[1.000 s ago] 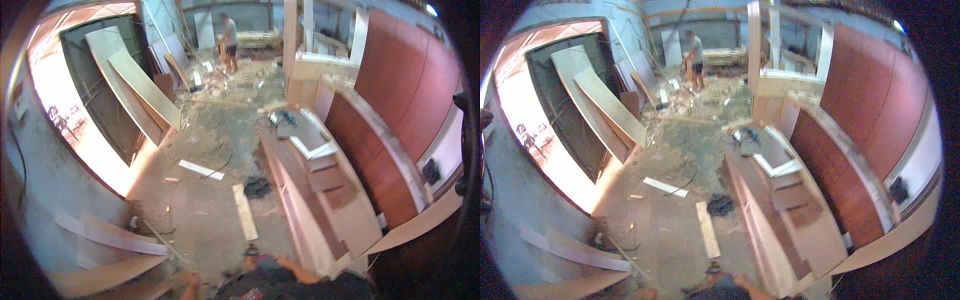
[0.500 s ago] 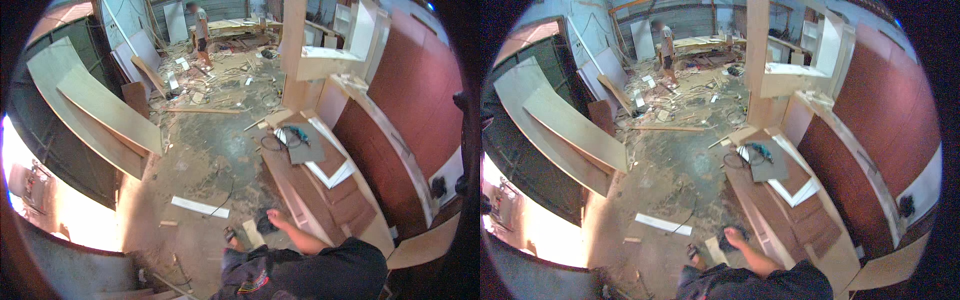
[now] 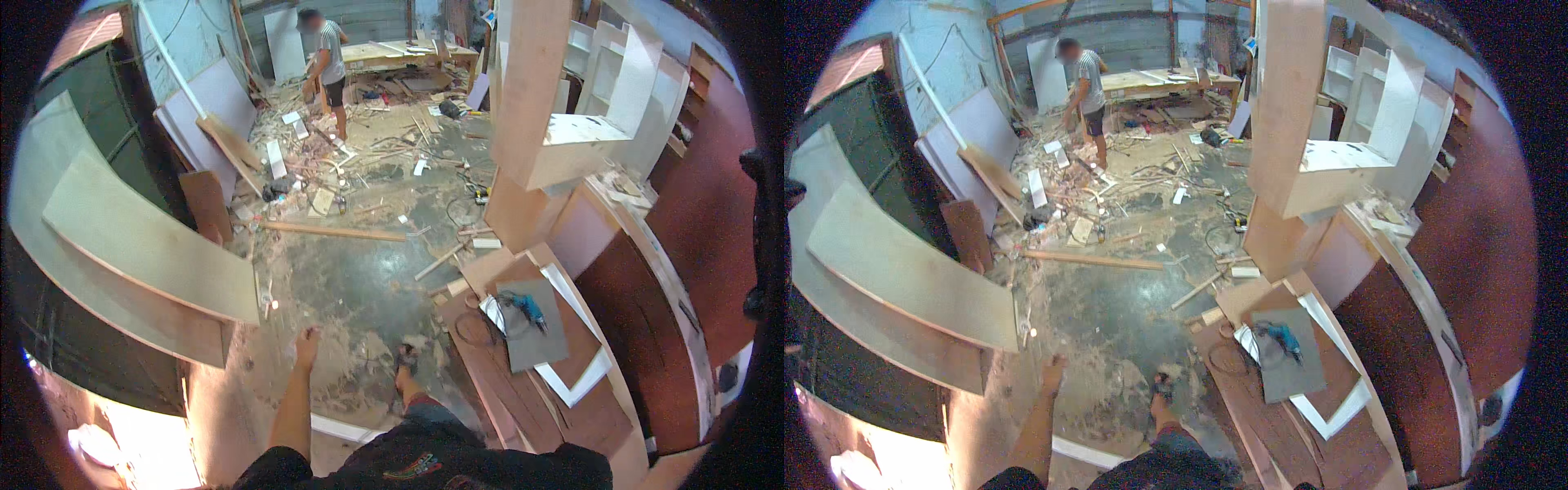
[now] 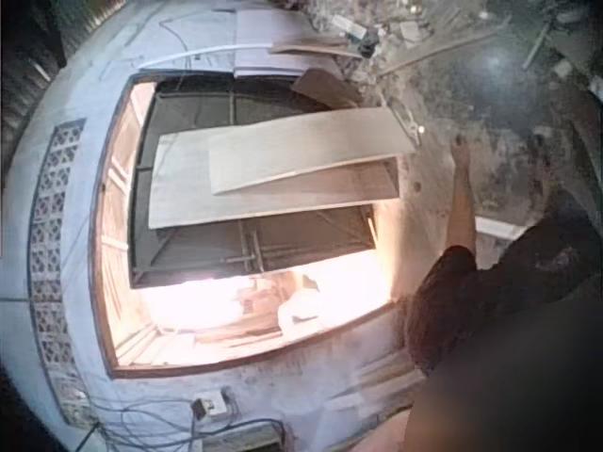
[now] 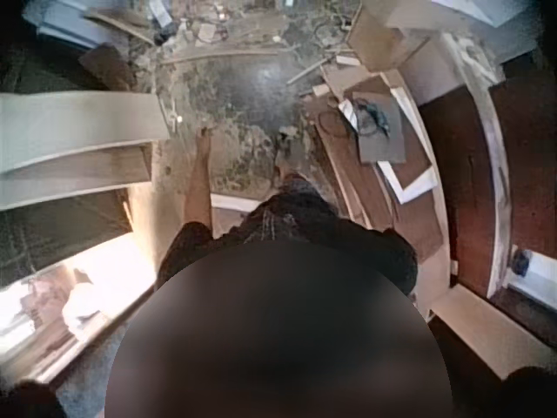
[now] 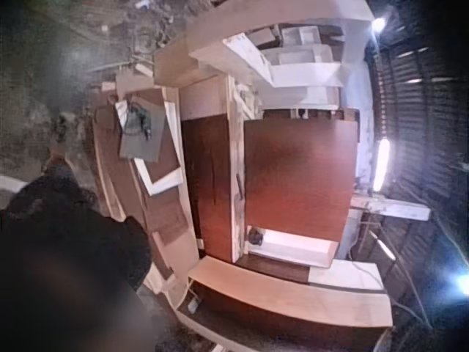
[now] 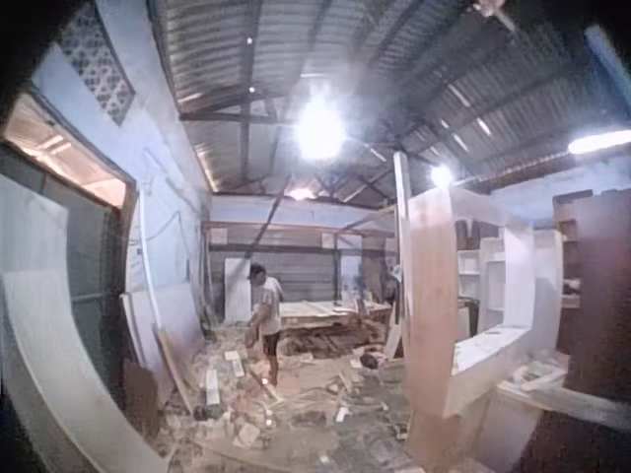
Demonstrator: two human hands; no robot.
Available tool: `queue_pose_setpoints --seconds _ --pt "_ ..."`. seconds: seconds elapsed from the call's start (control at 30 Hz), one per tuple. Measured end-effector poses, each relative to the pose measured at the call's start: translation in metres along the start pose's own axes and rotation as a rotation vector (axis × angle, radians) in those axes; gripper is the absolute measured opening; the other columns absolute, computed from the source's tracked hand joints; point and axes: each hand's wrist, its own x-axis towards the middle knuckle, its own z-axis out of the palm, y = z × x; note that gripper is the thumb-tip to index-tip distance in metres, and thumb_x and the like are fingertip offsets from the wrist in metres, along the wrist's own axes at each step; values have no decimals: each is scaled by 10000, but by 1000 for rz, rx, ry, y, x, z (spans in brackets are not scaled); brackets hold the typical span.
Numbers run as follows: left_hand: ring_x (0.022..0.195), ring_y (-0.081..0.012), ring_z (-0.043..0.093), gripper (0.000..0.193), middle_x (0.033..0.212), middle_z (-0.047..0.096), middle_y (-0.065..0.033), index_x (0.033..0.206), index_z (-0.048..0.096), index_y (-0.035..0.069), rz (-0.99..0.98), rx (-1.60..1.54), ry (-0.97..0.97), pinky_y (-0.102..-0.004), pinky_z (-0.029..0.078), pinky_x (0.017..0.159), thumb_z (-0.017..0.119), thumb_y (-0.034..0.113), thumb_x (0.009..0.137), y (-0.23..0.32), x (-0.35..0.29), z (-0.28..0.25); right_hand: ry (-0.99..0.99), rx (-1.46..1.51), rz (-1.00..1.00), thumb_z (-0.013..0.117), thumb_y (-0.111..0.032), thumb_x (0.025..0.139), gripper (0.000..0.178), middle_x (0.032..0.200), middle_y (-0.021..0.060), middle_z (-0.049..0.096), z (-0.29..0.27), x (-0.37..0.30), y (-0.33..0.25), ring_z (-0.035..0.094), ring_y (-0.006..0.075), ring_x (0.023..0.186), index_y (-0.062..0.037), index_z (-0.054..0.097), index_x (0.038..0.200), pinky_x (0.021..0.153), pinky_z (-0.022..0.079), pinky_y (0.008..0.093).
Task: The person sands a long, thin wooden strip with a sanding block, repeatedly flipping and repositioning it on a workbench. The person then uses a hammer to tap the strip into place on a larger wooden panel.
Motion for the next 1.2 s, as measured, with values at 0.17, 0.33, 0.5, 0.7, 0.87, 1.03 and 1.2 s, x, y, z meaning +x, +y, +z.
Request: queue_pose_setpoints --seconds 0.17,0.33,0.5,0.7,0.87,1.03,1.2 --pt "1063 -317 677 438 1139 708 -215 1209 690 30 -15 614 -446 -436 522 926 622 392 973 -34 65 67 26 31 -133 627 -146 922 281 990 104 693 -87 148 -183 655 184 884 -35 684 1174 757 520 361" --pt "1120 -363 655 438 1225 685 -207 1217 692 52 -400 803 -759 -457 499 982 603 392 956 -41 122 116 160 205 -421 630 -172 932 302 1003 114 694 -204 290 -422 657 190 902 -31 684 1193 790 517 364" --pt "1118 -374 656 436 1210 687 -220 1215 686 36 -506 780 -635 -463 498 979 608 374 951 -3 281 149 288 145 -686 626 -217 950 364 1060 118 693 -337 413 -645 654 198 903 -29 657 1261 811 517 349" --pt "1115 -387 656 435 1191 690 -237 1212 679 16 -490 778 -549 -470 497 976 615 353 945 27 519 219 381 438 -468 593 -170 960 322 972 117 699 -424 520 -752 663 208 803 -45 657 1250 729 554 368" --pt "1112 -398 656 434 1176 692 -250 1210 673 0 -424 563 -416 -476 496 973 620 335 939 88 751 382 205 267 -105 594 -169 964 269 918 105 679 -441 556 -752 643 201 760 -45 663 1192 688 537 359" --pt "953 -270 666 376 999 715 -122 1164 674 18 -155 264 -432 -394 515 854 639 337 967 223 966 575 158 299 63 596 -168 967 220 865 92 658 -489 635 -817 624 194 716 -45 669 1134 648 519 351" --pt "954 -255 670 411 980 714 -126 1176 675 38 -35 505 -688 -392 518 834 628 391 970 261 1098 710 155 345 64 597 -167 971 179 811 79 638 -590 753 -911 604 186 673 -46 676 1077 607 501 343"
